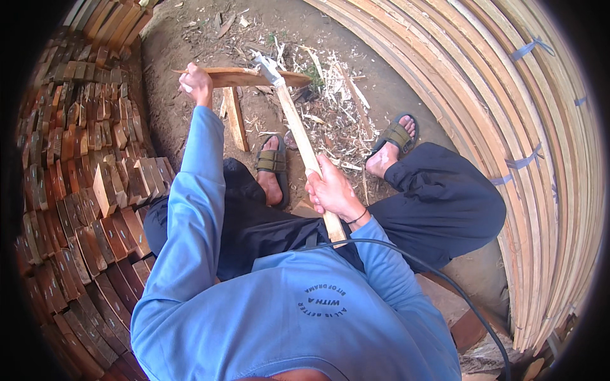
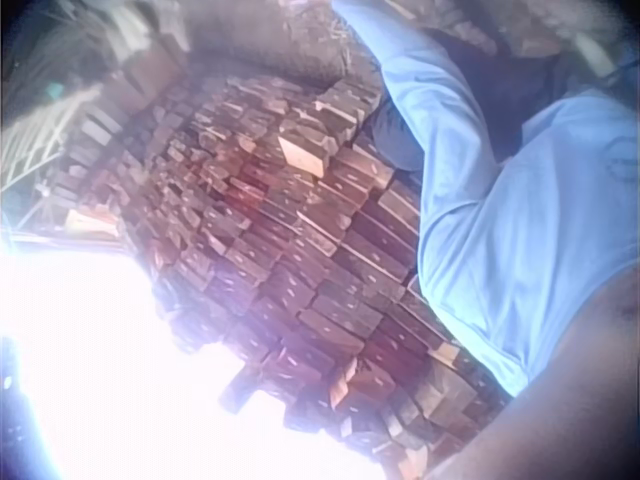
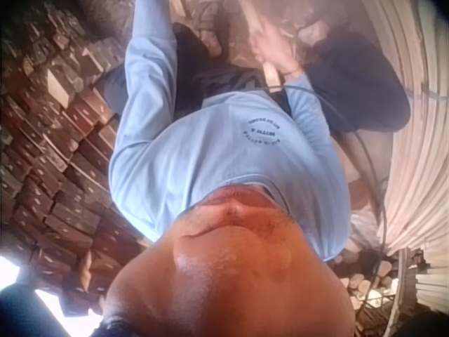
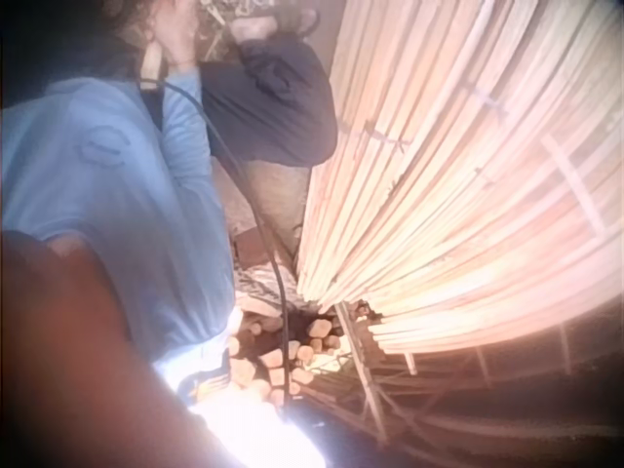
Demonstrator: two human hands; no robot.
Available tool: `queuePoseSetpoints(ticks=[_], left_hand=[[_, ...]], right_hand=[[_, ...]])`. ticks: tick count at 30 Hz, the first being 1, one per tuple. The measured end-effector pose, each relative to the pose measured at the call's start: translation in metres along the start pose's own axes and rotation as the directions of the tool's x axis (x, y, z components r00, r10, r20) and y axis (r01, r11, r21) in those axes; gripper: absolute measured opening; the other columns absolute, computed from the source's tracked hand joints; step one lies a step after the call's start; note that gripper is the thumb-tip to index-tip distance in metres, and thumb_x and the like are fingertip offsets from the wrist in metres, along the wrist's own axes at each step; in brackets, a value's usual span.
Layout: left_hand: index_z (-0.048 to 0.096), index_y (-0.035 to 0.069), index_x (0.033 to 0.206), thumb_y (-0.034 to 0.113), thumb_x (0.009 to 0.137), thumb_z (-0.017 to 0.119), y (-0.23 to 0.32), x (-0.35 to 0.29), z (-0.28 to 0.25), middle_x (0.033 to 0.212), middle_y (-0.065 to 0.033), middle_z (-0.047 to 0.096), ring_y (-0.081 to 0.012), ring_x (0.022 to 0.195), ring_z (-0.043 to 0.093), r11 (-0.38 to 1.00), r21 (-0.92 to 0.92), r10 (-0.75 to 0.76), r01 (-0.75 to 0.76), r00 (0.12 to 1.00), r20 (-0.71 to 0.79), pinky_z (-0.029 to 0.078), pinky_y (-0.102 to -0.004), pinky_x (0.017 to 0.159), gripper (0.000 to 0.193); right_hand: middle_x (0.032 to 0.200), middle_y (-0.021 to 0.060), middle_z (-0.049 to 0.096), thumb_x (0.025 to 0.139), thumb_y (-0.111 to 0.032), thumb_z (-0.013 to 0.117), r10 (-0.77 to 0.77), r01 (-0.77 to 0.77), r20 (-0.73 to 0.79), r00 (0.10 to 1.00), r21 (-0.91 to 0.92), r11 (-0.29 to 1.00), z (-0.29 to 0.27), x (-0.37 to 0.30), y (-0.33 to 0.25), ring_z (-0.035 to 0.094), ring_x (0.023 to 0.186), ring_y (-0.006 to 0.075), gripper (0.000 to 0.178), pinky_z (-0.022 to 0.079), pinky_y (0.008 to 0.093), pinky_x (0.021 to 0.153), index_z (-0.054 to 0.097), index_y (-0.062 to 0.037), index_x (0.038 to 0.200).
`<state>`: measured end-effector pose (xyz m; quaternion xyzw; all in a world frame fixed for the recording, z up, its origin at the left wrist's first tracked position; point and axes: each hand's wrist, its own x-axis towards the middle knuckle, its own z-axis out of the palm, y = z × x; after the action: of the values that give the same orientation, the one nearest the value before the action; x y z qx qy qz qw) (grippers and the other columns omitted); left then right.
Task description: The person shaves a thin wooden stick using a small adze while sitting on a low block.
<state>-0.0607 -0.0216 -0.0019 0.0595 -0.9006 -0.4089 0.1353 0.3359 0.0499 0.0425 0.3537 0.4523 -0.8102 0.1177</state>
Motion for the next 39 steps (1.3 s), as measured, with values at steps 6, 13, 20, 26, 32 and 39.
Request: queuePoseSetpoints(ticks=[6,13,20,26,32,39], left_hand=[[0.068,-0.014,0.085,0.034,0.083,0.046,0.003,-0.001,0.000,0.088,-0.0343,0.067,-0.0501,0.090,0.065,1.000,0.008,-0.003,0.003,1.000,-0.011,0.046,-0.0515,0.089,0.053],[0.068,-0.014,0.083,0.032,0.083,0.045,0.022,-0.016,-0.009,0.087,-0.0330,0.068,-0.0469,0.083,0.067,0.996,-0.009,0.093,-0.093,0.994,0.049,0.049,-0.0497,0.083,0.051],[0.068,-0.014,0.082,0.032,0.082,0.047,0.031,-0.020,0.004,0.081,-0.0343,0.067,-0.0457,0.080,0.067,0.995,0.007,0.100,-0.100,0.995,0.020,0.049,-0.0501,0.080,0.051],[0.067,-0.016,0.083,0.033,0.082,0.046,0.013,-0.014,0.001,0.086,-0.0349,0.067,-0.0478,0.083,0.066,0.999,0.014,0.037,-0.037,0.999,0.005,0.047,-0.0519,0.085,0.053],[0.065,-0.015,0.079,0.032,0.080,0.047,0.005,-0.002,0.005,0.083,-0.0362,0.066,-0.0473,0.083,0.066,0.997,0.029,0.069,-0.067,0.996,-0.064,0.047,-0.0525,0.082,0.050],[0.068,-0.014,0.081,0.033,0.082,0.046,0.023,-0.024,-0.006,0.083,-0.0356,0.066,-0.0481,0.081,0.066,0.999,0.029,0.043,-0.043,0.999,0.025,0.048,-0.0527,0.083,0.052]], right_hand=[[0.066,-0.0023,0.043,0.104,-0.020,0.044,0.094,-0.094,0.002,0.996,0.037,0.995,0.016,0.013,0.003,0.040,0.045,0.0050,0.009,0.035,0.0227,0.035,0.044,-0.0114,0.101],[0.065,-0.0024,0.043,0.104,-0.020,0.043,0.062,-0.067,-0.079,0.995,-0.062,0.996,0.018,0.004,-0.002,0.037,0.044,0.0049,0.011,0.032,0.0223,0.035,0.045,-0.0101,0.101],[0.063,-0.0025,0.042,0.105,-0.019,0.042,0.029,-0.030,-0.090,0.996,-0.002,1.000,0.031,0.026,-0.001,0.037,0.043,0.0054,0.012,0.033,0.0231,0.034,0.042,-0.0092,0.099],[0.062,-0.0026,0.042,0.105,-0.019,0.042,0.078,-0.084,-0.081,0.994,-0.076,0.994,0.028,-0.009,0.010,0.039,0.044,0.0046,0.013,0.035,0.0235,0.035,0.042,-0.0094,0.096],[0.062,-0.0028,0.041,0.105,-0.020,0.042,0.146,-0.147,0.011,0.989,0.078,0.986,0.025,-0.020,-0.002,0.037,0.043,0.0054,0.014,0.034,0.0228,0.035,0.041,-0.0093,0.096],[0.064,-0.0029,0.040,0.106,-0.024,0.042,0.061,-0.060,-0.004,0.998,0.039,0.997,0.031,0.011,0.005,0.037,0.046,0.0052,0.016,0.032,0.0229,0.035,0.042,-0.0105,0.098]])
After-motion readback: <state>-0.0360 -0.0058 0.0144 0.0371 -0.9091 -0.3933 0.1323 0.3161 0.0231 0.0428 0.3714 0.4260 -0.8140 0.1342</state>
